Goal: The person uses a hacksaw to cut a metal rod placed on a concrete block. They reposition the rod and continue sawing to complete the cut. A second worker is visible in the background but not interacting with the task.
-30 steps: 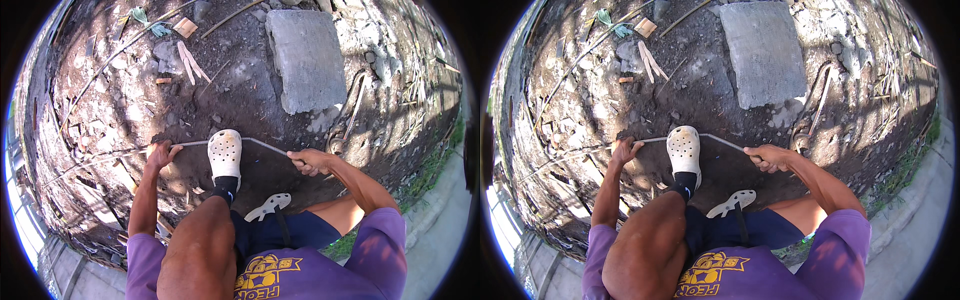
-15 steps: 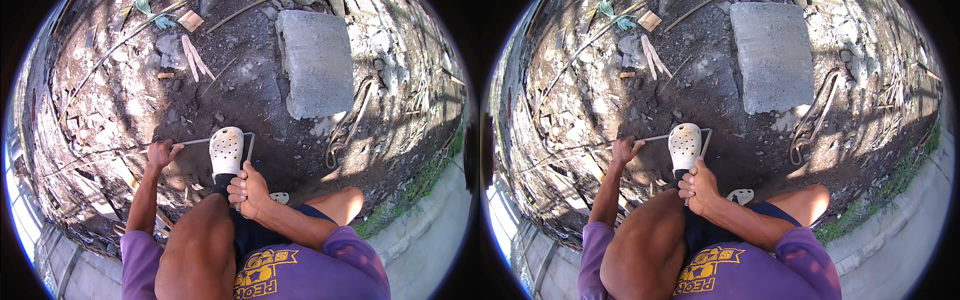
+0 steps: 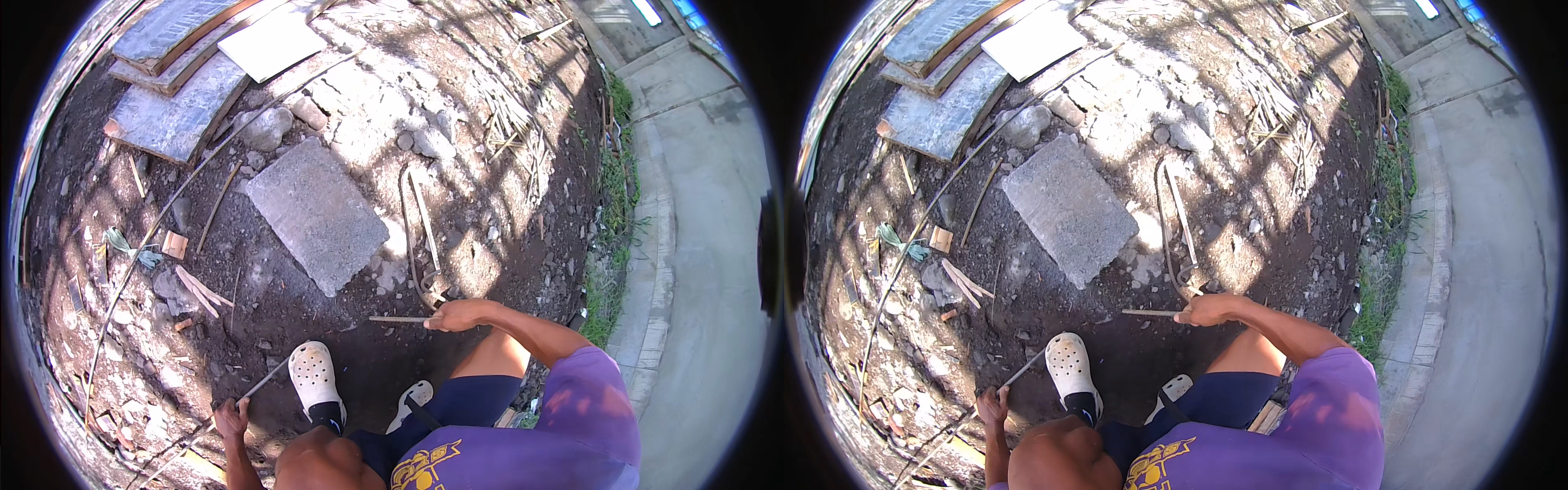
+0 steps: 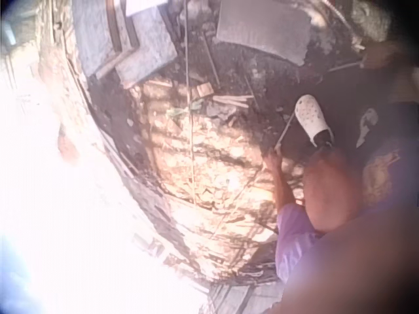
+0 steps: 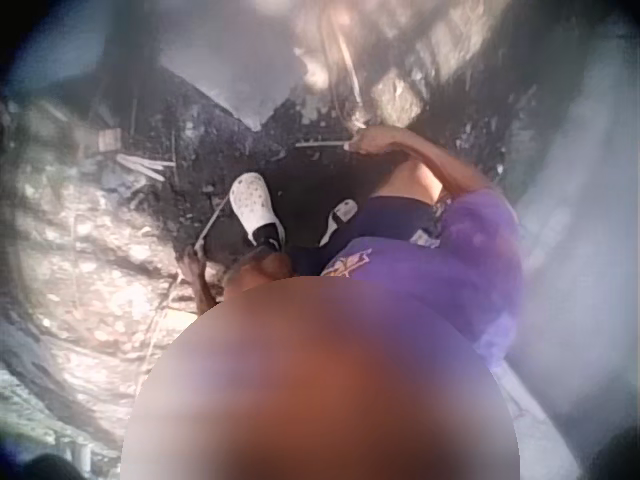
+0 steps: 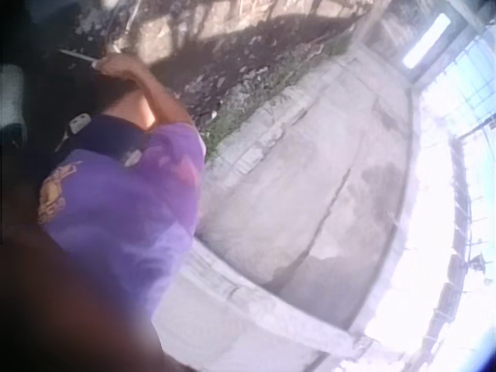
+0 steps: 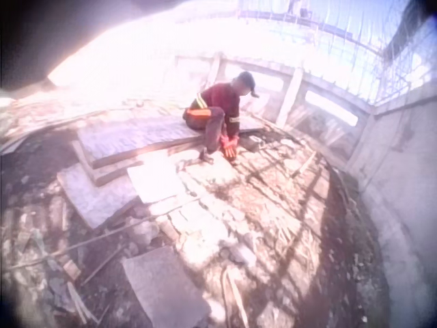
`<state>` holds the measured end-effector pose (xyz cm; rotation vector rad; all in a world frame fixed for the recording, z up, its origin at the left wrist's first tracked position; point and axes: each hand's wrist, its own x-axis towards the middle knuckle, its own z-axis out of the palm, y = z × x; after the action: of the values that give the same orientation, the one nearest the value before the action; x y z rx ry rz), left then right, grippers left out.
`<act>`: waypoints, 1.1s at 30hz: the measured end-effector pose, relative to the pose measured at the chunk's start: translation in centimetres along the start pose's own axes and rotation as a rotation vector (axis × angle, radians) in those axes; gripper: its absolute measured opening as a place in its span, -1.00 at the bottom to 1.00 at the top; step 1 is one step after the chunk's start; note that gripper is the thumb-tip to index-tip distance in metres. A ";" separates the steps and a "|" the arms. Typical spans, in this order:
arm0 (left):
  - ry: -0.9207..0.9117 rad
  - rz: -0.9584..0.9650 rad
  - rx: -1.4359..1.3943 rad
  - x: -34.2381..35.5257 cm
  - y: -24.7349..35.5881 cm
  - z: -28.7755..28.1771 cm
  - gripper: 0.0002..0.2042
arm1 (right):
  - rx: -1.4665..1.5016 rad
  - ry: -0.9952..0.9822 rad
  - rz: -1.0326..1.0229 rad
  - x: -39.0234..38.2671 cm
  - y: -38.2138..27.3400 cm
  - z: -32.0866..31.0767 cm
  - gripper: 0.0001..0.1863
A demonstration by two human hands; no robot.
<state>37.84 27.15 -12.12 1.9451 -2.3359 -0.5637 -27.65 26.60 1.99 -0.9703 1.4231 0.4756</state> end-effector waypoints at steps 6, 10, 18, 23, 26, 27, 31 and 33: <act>-0.077 0.030 -0.067 -1.1 -0.3 -3.2 -0.50 | 0.428 0.276 -0.291 -7.4 0.3 3.8 -0.43; -0.409 -0.323 -0.109 -2.2 -2.9 -7.1 -0.27 | 0.404 0.828 0.010 -14.4 3.7 -4.2 -0.64; -0.492 -0.382 -0.039 1.7 -2.2 -9.3 -0.27 | 0.371 2.395 -0.413 -16.1 5.7 -9.6 -0.74; -0.251 -0.078 0.277 6.5 2.5 -14.4 -0.61 | 0.497 2.160 -0.396 -7.1 5.4 -3.9 -0.90; 0.114 0.186 0.217 9.7 6.0 -17.7 -0.59 | 0.790 2.109 -0.362 -4.4 5.7 -3.3 -0.86; 0.288 0.290 0.068 10.4 7.4 -18.5 -0.59 | 0.816 2.061 -0.370 -4.1 5.7 -3.5 -0.86; 0.199 0.156 0.072 15.4 13.2 -21.6 -0.57 | 1.059 1.735 -0.549 -3.9 4.0 -4.3 -0.91; 0.333 0.238 0.005 18.5 16.7 -21.2 -0.51 | 0.982 1.728 -0.646 -3.4 2.9 -4.9 -0.91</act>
<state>23.95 6.63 9.19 1.5825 -2.3030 -0.1977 -33.34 25.28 5.09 -0.8043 2.1630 -1.8290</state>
